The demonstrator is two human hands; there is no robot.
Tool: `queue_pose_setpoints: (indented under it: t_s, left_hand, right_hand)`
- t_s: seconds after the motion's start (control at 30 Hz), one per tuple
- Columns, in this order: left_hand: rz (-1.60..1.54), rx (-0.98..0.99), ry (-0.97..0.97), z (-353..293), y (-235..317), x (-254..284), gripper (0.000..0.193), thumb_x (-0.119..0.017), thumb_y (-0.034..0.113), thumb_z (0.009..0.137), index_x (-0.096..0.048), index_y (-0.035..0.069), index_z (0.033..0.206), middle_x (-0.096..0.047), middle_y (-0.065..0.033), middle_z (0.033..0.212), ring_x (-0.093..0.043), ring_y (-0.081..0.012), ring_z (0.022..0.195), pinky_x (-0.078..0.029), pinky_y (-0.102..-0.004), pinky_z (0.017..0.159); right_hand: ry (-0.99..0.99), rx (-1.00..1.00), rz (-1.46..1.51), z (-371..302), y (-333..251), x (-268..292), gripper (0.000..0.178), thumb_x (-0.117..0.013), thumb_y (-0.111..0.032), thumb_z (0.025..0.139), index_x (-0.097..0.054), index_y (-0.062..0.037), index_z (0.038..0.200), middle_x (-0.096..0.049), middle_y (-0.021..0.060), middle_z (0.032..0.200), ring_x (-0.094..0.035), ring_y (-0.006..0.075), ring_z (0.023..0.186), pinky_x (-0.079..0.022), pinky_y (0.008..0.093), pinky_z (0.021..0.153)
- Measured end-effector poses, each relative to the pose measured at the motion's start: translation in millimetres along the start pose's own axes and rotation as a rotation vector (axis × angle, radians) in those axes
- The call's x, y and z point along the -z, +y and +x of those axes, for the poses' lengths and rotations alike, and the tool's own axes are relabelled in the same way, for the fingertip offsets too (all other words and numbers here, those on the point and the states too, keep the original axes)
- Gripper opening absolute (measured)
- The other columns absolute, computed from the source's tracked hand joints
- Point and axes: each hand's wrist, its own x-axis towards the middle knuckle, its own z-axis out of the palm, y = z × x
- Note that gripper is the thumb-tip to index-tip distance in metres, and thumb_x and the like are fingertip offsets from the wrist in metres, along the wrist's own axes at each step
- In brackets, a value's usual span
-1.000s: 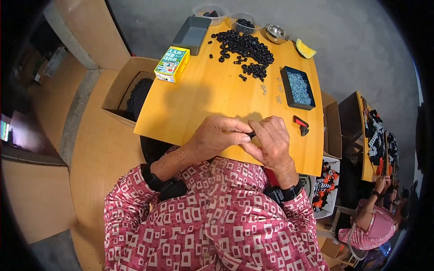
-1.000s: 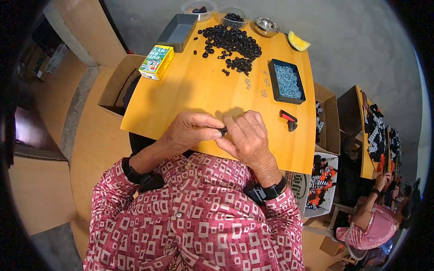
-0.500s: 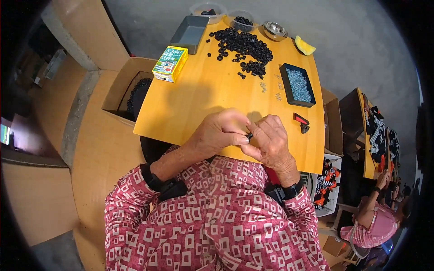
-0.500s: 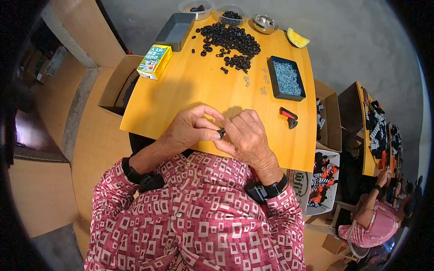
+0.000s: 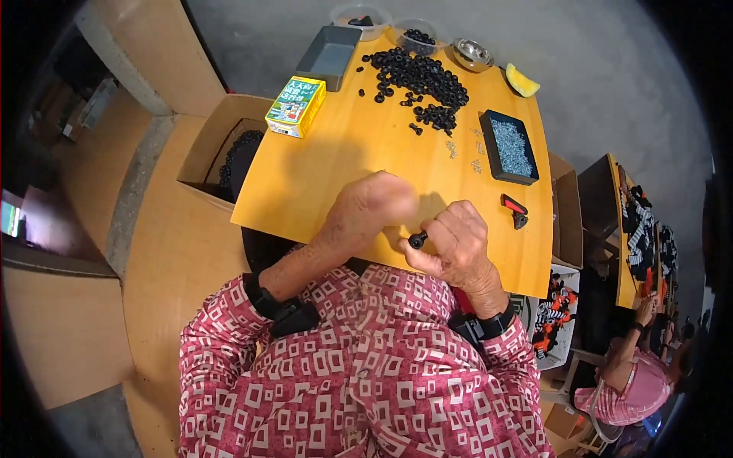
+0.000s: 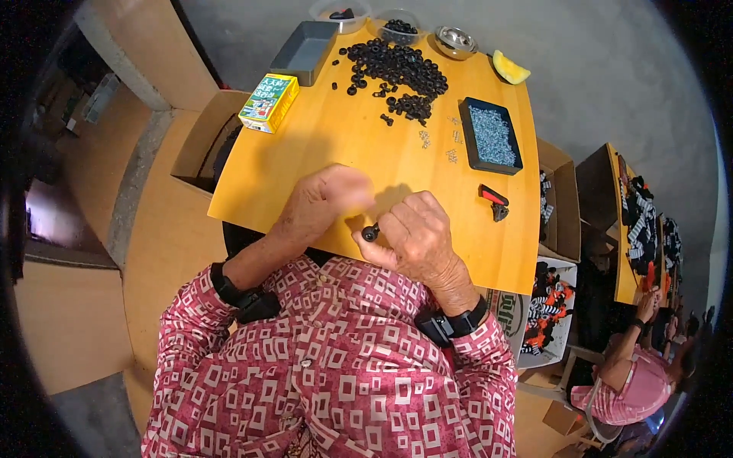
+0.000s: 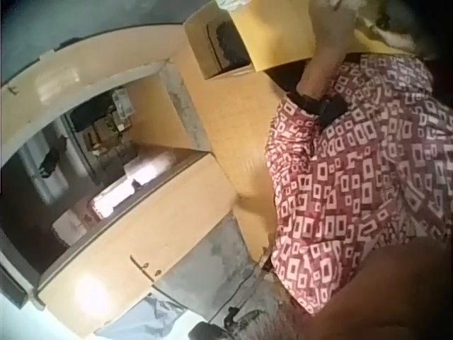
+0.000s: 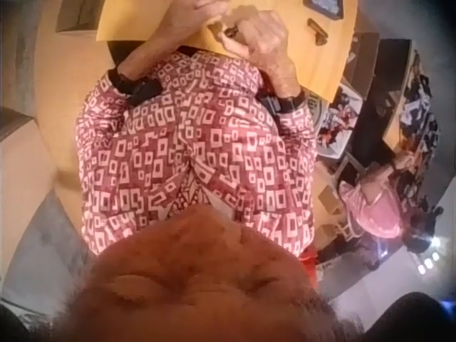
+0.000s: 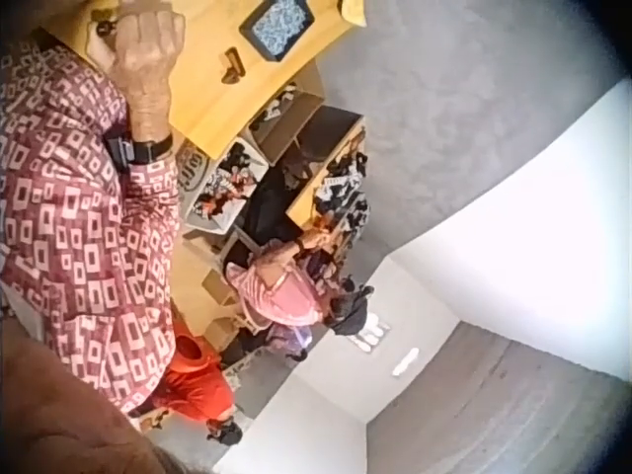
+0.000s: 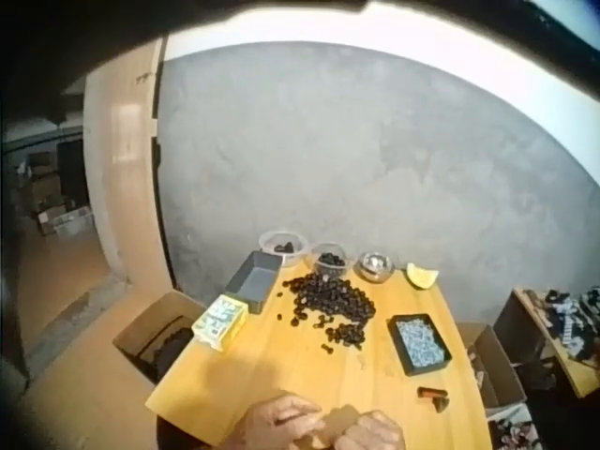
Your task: The person assembles small hardware components by hand, inserting metal pins into black plastic parts and setting the assembled pieces on the table.
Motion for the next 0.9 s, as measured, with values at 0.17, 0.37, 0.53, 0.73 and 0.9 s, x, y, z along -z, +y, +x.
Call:
queue_pose_setpoints:
  t_s: [0.17, 0.37, 0.53, 0.73, 0.9]
  left_hand:
    - [0.060, -0.072, 0.015, 1, 1, -9, 0.030, -0.056, 0.023, 0.100, -0.061, -0.001, 0.118, -0.065, -0.0074, 0.114, -0.060, -0.0130, 0.107, -0.047, -0.0278, 0.094]
    - [-0.176, -0.055, -0.067, -5, 8, -15, 0.047, -0.041, 0.039, 0.105, -0.059, 0.000, 0.124, -0.060, -0.0062, 0.114, -0.055, -0.0139, 0.111, -0.042, -0.0291, 0.100]
    - [-0.278, 0.042, -0.009, -9, 9, -17, 0.050, -0.037, 0.041, 0.106, -0.057, 0.001, 0.126, -0.059, -0.0082, 0.115, -0.055, -0.0159, 0.110, -0.042, -0.0300, 0.100]
    - [-0.288, -0.010, -0.002, -9, 4, -15, 0.052, -0.036, 0.043, 0.105, -0.057, 0.000, 0.126, -0.059, -0.0101, 0.116, -0.055, -0.0173, 0.114, -0.041, -0.0309, 0.101]
    - [-0.293, 0.000, 0.016, -6, 7, -18, 0.052, -0.038, 0.043, 0.105, -0.058, -0.001, 0.124, -0.059, -0.0103, 0.117, -0.055, -0.0178, 0.114, -0.040, -0.0309, 0.101]
  right_hand:
    - [0.074, 0.025, 0.037, 12, -1, -9, 0.032, -0.083, -0.022, 0.067, -0.055, -0.0056, 0.068, -0.052, 0.0069, 0.063, -0.053, 0.0237, 0.055, -0.044, 0.0350, 0.054]
    - [0.062, 0.045, 0.142, 23, -1, -26, 0.023, -0.078, -0.015, 0.067, -0.060, -0.0034, 0.073, -0.057, 0.0084, 0.067, -0.058, 0.0257, 0.058, -0.049, 0.0347, 0.055]
    - [0.002, 0.056, 0.139, 22, -5, -37, 0.022, -0.076, -0.016, 0.068, -0.062, -0.0016, 0.078, -0.057, 0.0079, 0.068, -0.061, 0.0246, 0.063, -0.052, 0.0361, 0.058]
    - [0.001, 0.033, 0.207, 20, -8, -48, 0.023, -0.075, -0.015, 0.069, -0.061, -0.0008, 0.081, -0.058, 0.0083, 0.069, -0.061, 0.0250, 0.063, -0.052, 0.0366, 0.058]
    - [-0.003, 0.030, 0.213, 22, -7, -45, 0.023, -0.075, -0.014, 0.069, -0.060, -0.0012, 0.080, -0.058, 0.0084, 0.069, -0.061, 0.0253, 0.063, -0.052, 0.0366, 0.057]
